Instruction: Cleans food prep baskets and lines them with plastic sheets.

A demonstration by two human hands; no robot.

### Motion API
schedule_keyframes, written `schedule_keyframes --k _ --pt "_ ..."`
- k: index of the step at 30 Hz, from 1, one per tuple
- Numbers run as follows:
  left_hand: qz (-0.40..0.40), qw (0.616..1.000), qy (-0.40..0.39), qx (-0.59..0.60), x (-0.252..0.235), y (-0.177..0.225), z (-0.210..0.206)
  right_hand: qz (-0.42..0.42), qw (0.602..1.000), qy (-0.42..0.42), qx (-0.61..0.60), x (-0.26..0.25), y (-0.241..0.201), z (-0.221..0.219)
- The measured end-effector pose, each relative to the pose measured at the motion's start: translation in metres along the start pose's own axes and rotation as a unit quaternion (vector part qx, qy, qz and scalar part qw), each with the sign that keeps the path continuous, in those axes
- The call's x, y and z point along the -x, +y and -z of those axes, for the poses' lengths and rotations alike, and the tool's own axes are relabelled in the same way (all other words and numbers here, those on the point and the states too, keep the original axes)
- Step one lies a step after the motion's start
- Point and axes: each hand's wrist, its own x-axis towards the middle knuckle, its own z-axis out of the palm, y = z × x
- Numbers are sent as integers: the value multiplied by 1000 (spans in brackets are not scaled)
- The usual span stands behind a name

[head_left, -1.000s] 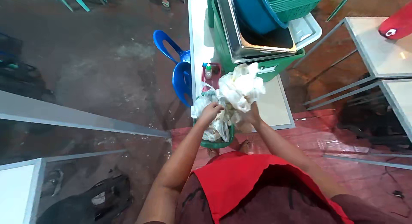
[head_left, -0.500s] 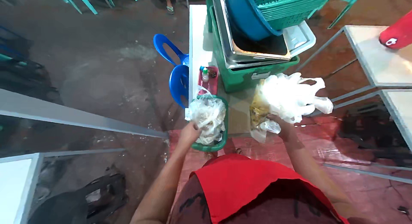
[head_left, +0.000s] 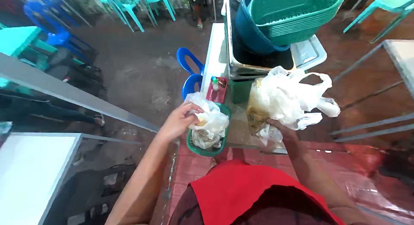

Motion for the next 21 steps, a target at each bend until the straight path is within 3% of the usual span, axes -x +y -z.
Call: schedule_keyframes --k 3,7,9,12,15,16,18,21 --pt "166 985 15 48 5 -28 -14 -24 994 -3 105 -3 -6 -21" --pt "303 952 6 47 13 -90 -45 -45 916 -90 389 -34 6 -89" --pt "340 938 28 56 33 -123 -57 -16 934 -117 338 -30 28 -120" --pt "311 925 178 130 48 -134 -66 41 977 -117 176 -18 48 -158" --pt "241 902 302 193 53 -117 -74 47 976 -103 183 -26 79 -179" --pt "219 906 302 201 53 -110 -76 31 964 -101 245 -29 88 -181" --pt "196 935 241 170 51 -104 -77 -42 900 -126 415 -32 91 -184" --pt "211 959 182 50 54 -126 -79 -101 838 -156 514 -40 110 -185"
